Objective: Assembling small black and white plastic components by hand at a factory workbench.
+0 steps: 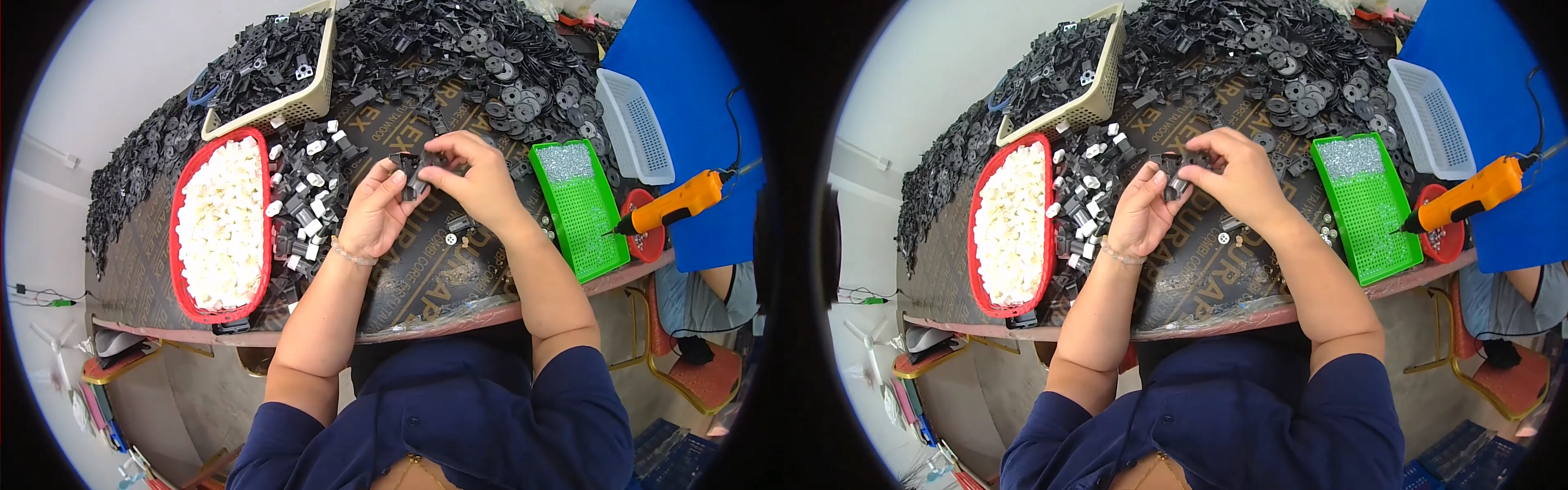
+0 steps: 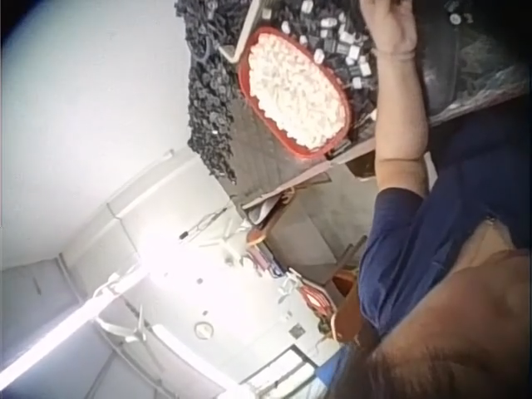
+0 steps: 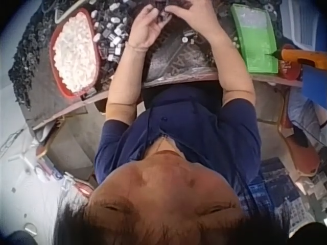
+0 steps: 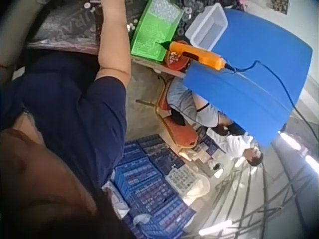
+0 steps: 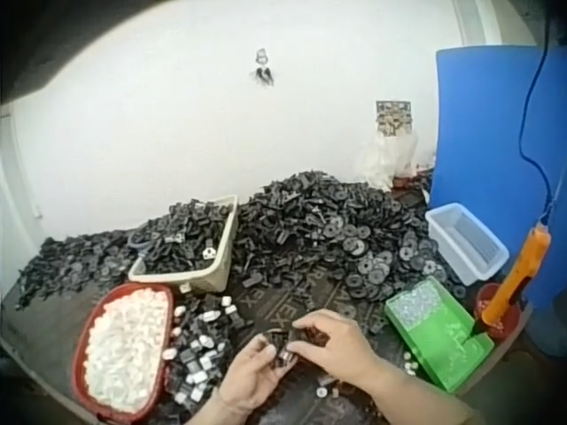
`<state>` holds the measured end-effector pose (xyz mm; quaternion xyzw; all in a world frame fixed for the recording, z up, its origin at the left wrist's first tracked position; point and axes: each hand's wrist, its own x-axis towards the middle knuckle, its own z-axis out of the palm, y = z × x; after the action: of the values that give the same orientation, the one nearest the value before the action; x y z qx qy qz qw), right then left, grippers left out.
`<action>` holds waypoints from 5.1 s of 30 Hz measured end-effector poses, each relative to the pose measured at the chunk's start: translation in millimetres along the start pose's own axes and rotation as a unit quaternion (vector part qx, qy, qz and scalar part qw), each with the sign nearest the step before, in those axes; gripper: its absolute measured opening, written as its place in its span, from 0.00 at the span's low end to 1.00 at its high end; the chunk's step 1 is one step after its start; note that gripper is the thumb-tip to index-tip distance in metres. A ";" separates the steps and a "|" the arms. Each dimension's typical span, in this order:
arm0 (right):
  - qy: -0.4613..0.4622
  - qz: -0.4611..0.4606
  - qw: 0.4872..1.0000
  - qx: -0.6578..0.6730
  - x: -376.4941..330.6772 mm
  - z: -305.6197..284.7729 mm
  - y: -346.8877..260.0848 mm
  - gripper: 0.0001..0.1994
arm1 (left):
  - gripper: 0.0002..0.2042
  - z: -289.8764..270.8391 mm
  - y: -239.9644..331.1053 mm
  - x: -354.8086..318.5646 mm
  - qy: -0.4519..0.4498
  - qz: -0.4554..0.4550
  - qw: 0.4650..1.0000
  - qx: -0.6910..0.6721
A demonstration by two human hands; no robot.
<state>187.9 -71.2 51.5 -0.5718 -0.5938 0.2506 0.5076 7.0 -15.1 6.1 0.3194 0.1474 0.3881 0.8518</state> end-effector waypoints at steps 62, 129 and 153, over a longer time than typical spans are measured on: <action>-0.147 -0.290 0.932 -0.162 84.3 115.4 -53.4 0.14 | 0.16 8.0 -27.9 7.6 0.086 -0.008 0.991 0.100; -0.147 0.028 0.970 0.191 0.4 28.8 13.6 0.45 | 0.24 10.3 13.7 -9.4 -0.033 0.019 0.999 0.030; 0.040 -0.037 0.908 -0.416 97.0 27.9 54.4 0.19 | 0.18 -4.3 -11.9 2.6 0.126 -0.027 0.992 -0.008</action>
<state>202.7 39.2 24.4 -0.7180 -0.6445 -0.0613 0.2558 13.3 -17.1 -5.0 0.2565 0.2593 0.4034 0.8392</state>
